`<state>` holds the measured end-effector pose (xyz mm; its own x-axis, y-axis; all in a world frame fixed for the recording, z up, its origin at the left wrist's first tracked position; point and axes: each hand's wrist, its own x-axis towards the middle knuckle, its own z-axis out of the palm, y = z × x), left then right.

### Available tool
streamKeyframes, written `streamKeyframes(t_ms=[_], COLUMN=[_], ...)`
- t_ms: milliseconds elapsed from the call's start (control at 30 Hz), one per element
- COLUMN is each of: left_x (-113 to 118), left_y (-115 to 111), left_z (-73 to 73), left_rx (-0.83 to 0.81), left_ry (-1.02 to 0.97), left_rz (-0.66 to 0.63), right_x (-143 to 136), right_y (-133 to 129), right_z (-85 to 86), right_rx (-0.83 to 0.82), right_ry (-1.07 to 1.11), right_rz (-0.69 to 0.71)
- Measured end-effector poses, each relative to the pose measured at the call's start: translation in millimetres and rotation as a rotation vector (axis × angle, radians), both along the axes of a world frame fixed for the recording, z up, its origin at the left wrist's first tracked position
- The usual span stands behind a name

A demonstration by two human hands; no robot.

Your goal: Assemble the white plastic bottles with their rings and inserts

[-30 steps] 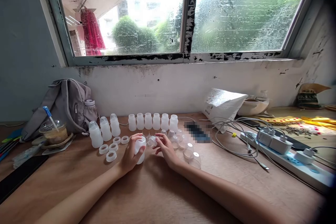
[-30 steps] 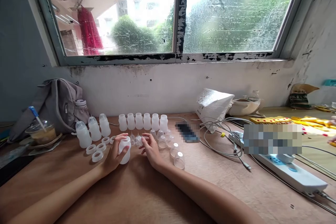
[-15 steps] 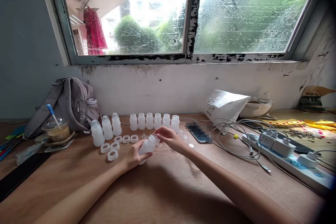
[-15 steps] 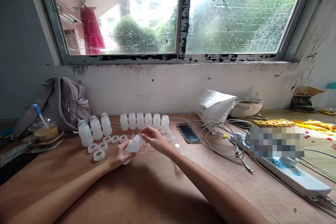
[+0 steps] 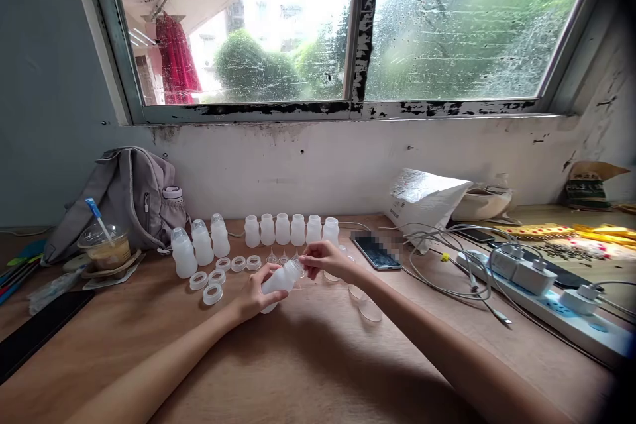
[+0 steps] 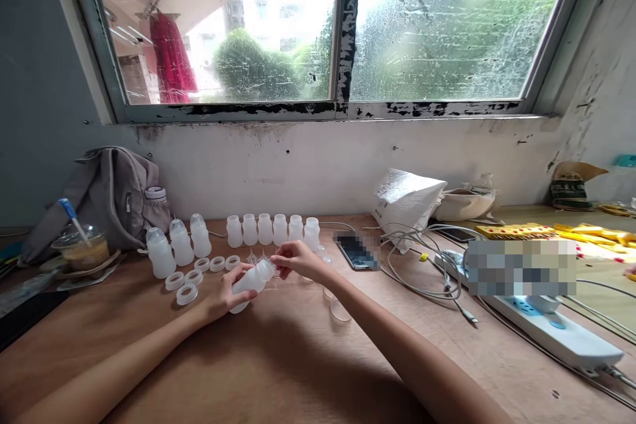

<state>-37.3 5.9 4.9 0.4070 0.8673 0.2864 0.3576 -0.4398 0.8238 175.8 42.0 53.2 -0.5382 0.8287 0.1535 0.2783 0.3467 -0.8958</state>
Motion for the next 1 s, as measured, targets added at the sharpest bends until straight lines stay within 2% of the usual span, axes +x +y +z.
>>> streamKeyframes(t_ms=[133,200,333,533,733,1000], left_x=[0,0,1,0,-3,3], left_y=[-1,-1,-1,-1,1,-14], left_z=[0.5,0.6,0.1,-0.4,1.3,5.2], left_rx=[-0.007,-0.003,-0.004,0.025,-0.051,0.103], left_ry=[0.011,0.013,0.029,0.042,-0.030,0.093], left_rz=[-0.011,-0.010,-0.027,-0.013,-0.098,-0.019], right_x=[-2,-1,2,1,2,-9], right_y=[-6,-7,-4,-2,-9,-17], right_z=[4.4,7.0,6.2,2.5,6.9,2.6], right_rx=[0.197,0.237,0.214,0.434,0.300,0.396], right_ry=[-0.237,-0.266,-0.280,-0.366,-0.293,-0.378], right_rz=[-0.093,-0.072,0.026,-0.064,0.207,0.058])
